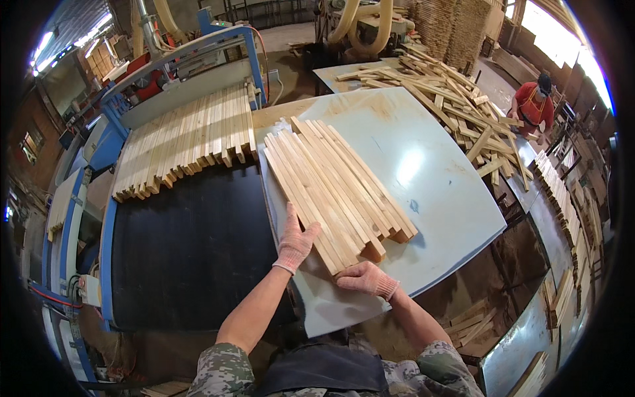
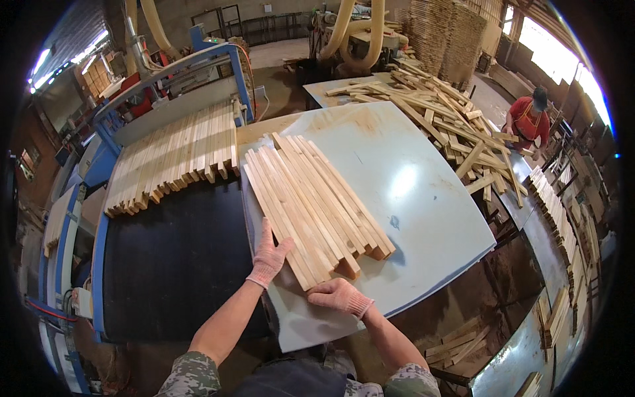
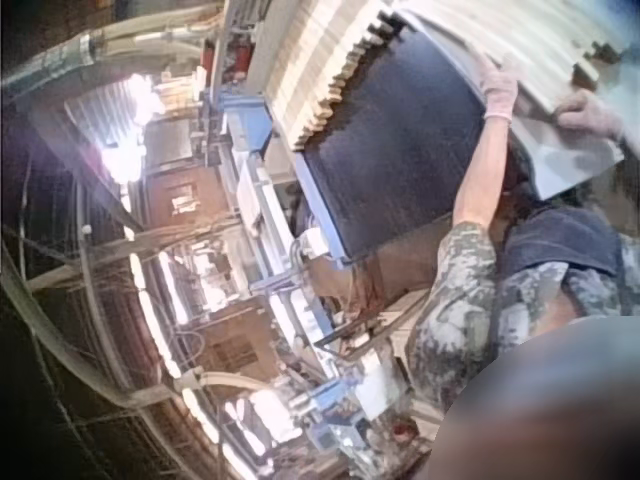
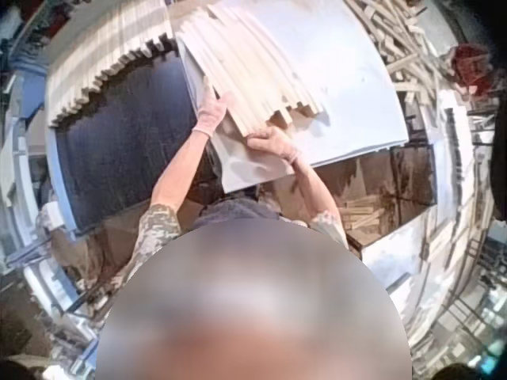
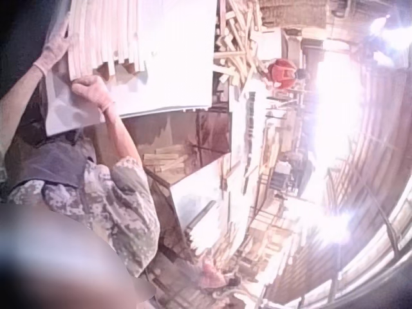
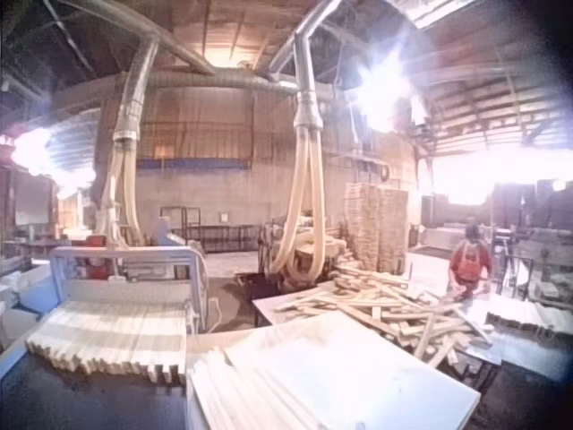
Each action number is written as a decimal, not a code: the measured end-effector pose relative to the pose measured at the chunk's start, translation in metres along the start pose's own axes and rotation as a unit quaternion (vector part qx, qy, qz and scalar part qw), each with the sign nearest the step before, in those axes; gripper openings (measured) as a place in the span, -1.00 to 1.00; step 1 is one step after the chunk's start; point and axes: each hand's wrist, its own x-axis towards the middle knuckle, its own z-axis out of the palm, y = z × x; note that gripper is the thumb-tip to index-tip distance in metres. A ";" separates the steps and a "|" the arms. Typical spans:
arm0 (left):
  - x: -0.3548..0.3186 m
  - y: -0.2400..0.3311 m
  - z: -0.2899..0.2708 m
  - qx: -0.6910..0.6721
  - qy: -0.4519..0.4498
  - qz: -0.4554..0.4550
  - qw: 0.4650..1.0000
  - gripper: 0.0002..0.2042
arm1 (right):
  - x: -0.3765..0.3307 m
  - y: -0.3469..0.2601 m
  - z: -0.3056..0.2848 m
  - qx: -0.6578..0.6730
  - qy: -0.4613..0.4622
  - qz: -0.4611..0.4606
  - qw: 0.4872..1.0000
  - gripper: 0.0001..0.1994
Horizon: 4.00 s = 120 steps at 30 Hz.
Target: The person repeatedly lifts stacks of light-colored wooden planks from a metal table and places them onto a conveyor belt. They then return to the table, gather more planks, and repeat the cycle. Other workers are visible in the background handling similar materials.
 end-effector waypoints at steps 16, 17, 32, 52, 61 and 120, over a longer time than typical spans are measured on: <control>0.006 -0.002 0.011 -0.066 0.045 0.025 0.996 0.07 | 0.105 -0.021 -0.189 -0.048 0.311 0.026 0.949 -0.31; 0.009 -0.010 0.010 -0.060 0.046 0.018 0.997 0.07 | 0.107 -0.025 -0.179 -0.087 0.325 0.042 0.941 -0.32; -0.036 -0.016 0.008 -0.104 0.009 -0.017 0.994 0.05 | 0.066 -0.029 -0.142 -0.179 0.276 0.075 0.941 -0.31; -0.033 -0.017 0.010 0.050 0.002 -0.028 0.998 0.07 | 0.122 -0.010 -0.163 -0.043 0.262 -0.016 0.964 -0.42; -0.034 0.008 0.002 0.034 -0.025 -0.085 0.995 0.09 | 0.150 0.042 -0.188 -0.080 0.297 -0.063 0.950 -0.37; -0.032 -0.016 0.010 0.042 0.025 -0.017 0.999 0.08 | 0.114 -0.005 -0.152 -0.159 0.374 0.020 0.914 -0.34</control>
